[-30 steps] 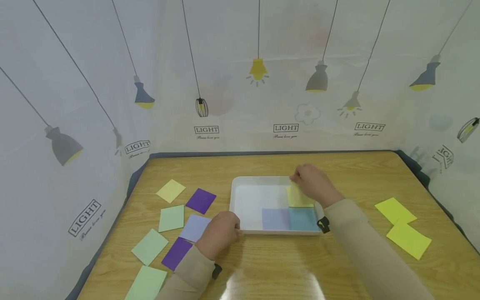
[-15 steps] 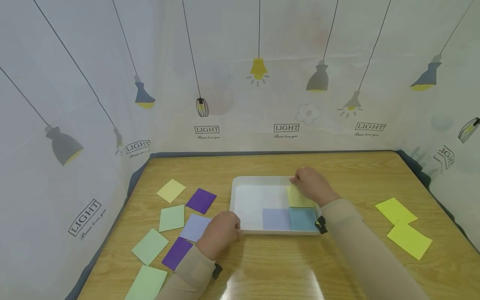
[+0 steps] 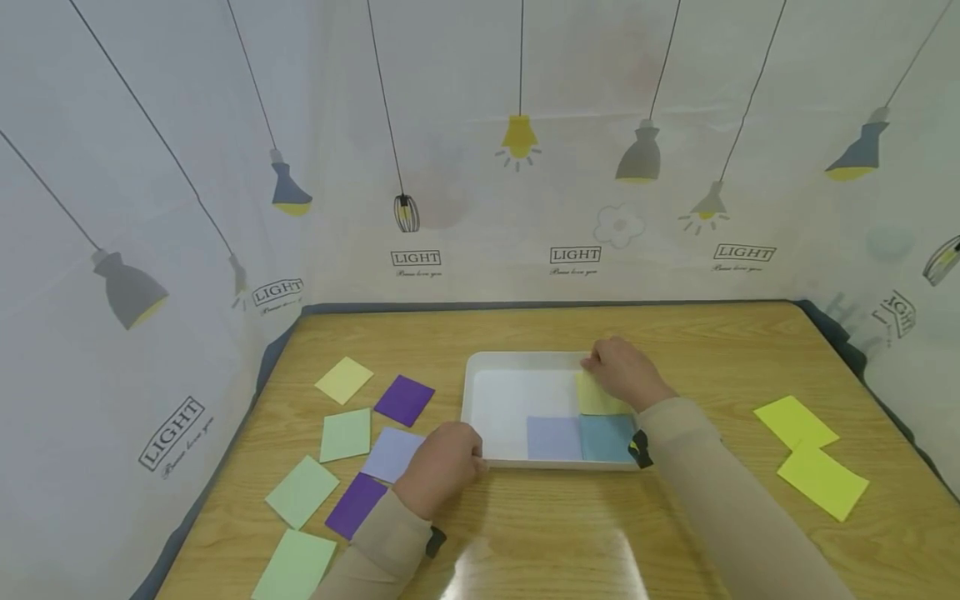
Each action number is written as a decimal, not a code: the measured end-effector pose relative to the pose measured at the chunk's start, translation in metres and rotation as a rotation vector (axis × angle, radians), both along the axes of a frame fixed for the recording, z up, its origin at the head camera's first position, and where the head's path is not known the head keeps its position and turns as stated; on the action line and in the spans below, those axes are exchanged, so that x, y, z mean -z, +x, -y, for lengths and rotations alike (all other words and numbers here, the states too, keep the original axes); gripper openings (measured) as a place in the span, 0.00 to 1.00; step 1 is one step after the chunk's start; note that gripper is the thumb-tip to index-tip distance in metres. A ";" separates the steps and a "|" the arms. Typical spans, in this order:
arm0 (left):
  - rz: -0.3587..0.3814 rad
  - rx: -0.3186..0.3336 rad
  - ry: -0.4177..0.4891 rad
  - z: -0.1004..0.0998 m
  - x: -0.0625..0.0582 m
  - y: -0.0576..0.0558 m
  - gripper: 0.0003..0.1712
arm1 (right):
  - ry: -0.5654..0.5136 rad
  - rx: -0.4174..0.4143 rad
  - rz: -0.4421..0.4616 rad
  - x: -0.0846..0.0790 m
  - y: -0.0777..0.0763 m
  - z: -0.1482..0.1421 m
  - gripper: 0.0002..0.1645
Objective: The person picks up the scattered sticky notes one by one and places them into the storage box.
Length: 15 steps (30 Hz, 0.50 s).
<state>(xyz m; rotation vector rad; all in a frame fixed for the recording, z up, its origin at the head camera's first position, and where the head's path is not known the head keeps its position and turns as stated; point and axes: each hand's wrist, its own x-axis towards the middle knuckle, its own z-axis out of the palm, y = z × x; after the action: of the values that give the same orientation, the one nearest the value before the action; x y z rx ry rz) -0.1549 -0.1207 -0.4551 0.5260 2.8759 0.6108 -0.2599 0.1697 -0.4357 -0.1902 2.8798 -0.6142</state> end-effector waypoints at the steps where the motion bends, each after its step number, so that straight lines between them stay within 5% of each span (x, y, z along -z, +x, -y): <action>1: 0.001 0.000 -0.001 0.000 0.000 0.000 0.18 | -0.001 0.000 0.000 0.000 0.000 0.000 0.20; 15: -0.001 -0.005 -0.001 0.001 0.001 -0.001 0.19 | -0.025 0.023 0.014 0.008 -0.006 -0.001 0.22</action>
<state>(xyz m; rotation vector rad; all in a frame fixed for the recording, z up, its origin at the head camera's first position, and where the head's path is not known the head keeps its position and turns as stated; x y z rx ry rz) -0.1557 -0.1218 -0.4565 0.5187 2.8791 0.6103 -0.2660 0.1705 -0.4438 -0.1564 2.8661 -0.6528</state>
